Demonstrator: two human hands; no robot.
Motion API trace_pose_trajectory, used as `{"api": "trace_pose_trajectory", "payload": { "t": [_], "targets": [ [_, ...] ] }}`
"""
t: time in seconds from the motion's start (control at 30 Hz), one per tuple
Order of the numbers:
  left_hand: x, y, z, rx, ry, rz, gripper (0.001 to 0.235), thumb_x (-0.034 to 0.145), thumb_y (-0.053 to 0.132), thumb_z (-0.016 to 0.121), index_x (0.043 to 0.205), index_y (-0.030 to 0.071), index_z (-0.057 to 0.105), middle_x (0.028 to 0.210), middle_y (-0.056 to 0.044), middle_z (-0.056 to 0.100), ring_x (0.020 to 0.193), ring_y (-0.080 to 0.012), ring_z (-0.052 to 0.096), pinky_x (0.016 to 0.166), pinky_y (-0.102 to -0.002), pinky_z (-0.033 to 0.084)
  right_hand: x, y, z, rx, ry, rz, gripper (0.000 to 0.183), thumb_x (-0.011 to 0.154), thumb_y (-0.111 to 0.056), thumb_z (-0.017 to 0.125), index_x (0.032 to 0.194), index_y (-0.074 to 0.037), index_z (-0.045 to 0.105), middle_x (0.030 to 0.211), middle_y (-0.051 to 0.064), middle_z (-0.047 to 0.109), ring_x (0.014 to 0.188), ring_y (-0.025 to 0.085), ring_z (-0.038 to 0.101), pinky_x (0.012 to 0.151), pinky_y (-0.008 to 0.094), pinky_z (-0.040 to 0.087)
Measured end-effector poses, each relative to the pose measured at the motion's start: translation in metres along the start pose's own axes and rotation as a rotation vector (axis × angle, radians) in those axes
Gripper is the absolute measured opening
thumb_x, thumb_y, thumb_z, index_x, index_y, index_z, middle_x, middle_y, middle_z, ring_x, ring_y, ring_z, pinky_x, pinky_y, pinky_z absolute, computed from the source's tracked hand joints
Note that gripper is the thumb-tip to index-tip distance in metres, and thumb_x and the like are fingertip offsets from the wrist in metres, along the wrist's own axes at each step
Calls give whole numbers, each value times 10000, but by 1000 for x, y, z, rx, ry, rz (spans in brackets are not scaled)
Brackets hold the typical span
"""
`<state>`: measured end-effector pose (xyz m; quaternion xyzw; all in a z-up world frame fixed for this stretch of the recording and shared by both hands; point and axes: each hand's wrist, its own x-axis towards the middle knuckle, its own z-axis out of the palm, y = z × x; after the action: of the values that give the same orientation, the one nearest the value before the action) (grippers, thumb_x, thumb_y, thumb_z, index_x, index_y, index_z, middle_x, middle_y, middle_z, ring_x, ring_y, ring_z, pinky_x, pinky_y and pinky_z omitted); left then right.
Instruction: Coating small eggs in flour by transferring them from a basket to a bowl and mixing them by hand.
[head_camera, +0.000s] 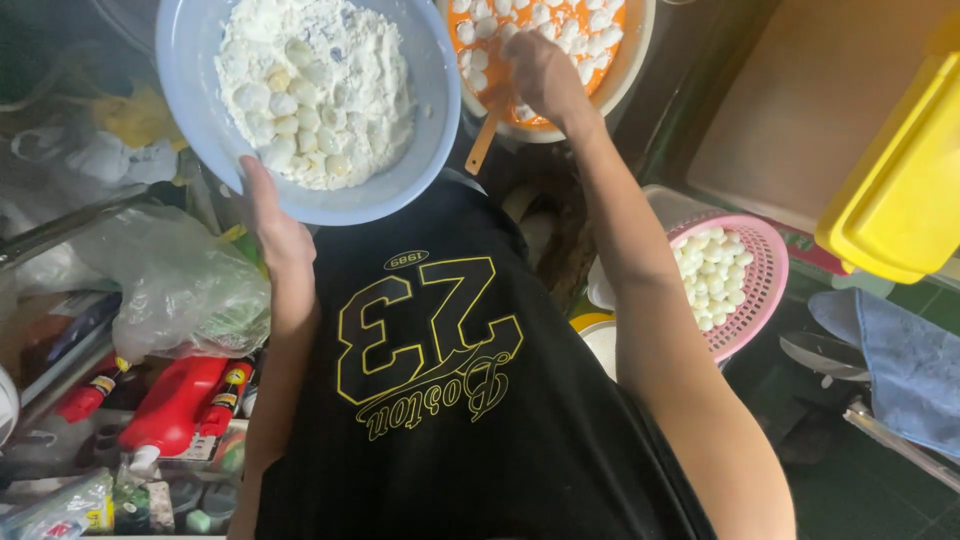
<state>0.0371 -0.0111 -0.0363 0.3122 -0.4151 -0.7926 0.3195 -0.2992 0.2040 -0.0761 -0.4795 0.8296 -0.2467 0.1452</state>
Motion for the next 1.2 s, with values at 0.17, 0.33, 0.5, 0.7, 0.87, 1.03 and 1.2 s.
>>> {"api": "trace_pose_trajectory", "payload": {
  "t": [0.17, 0.33, 0.5, 0.7, 0.87, 1.03, 1.2],
  "targets": [
    [-3, -4, 3, 11, 115, -76, 819, 1053, 535, 649, 1589, 54, 260, 1635, -229, 346, 1526, -397, 374, 1273, -510, 371, -3, 14, 6, 27, -101, 200, 311, 874, 26, 579, 1151, -77, 677, 995, 125, 620, 705, 306, 650, 596, 419, 514],
    [-4, -16, 6, 57, 251, -106, 729, 983, 458, 692, 1473, 20, 377, 1460, -246, 552, 1351, -372, 583, 1153, -471, 522, -3, -9, -39, 19, -61, 181, 311, 873, 62, 648, 1161, -49, 682, 1192, 138, 654, 950, 323, 682, 757, 410, 554],
    [-2, 7, 37, 154, 64, -138, 751, 1004, 539, 594, 1478, -15, 413, 1479, -238, 542, 1384, -363, 557, 1177, -429, 488, 15, -109, -91, 35, 158, 4, 324, 904, 150, 537, 1172, -4, 634, 1125, 178, 616, 797, 322, 641, 691, 389, 513],
    [-1, 30, 64, 289, -143, -45, 789, 1034, 622, 526, 1503, 7, 366, 1461, -268, 534, 1370, -414, 564, 1136, -465, 551, 36, -146, -40, 25, -159, -60, 350, 971, 3, 627, 1320, 4, 590, 1260, 193, 594, 999, 427, 694, 851, 527, 576],
    [-8, 81, 90, 748, 18, -399, 936, 916, 732, 361, 1553, 49, 300, 1601, -208, 400, 1495, -345, 363, 1227, -411, 235, 48, -141, 12, -92, -98, 18, 308, 941, -139, 758, 1098, -23, 520, 892, 80, 608, 525, 194, 604, 429, 285, 540],
    [-5, 76, 83, 670, 75, -443, 880, 908, 701, 410, 1519, 70, 374, 1552, -192, 470, 1445, -343, 440, 1195, -401, 326, 46, -109, 10, -364, 23, -89, 335, 958, -12, 520, 1291, 18, 534, 1187, 225, 632, 632, 284, 703, 447, 376, 570],
    [-1, 60, 71, 613, 23, -212, 823, 987, 661, 449, 1541, 64, 334, 1565, -224, 452, 1469, -375, 427, 1220, -429, 339, 48, -116, -2, -355, 22, -202, 389, 843, 143, 504, 1207, 31, 582, 1086, 190, 615, 799, 277, 692, 560, 351, 615]
  ]
}}
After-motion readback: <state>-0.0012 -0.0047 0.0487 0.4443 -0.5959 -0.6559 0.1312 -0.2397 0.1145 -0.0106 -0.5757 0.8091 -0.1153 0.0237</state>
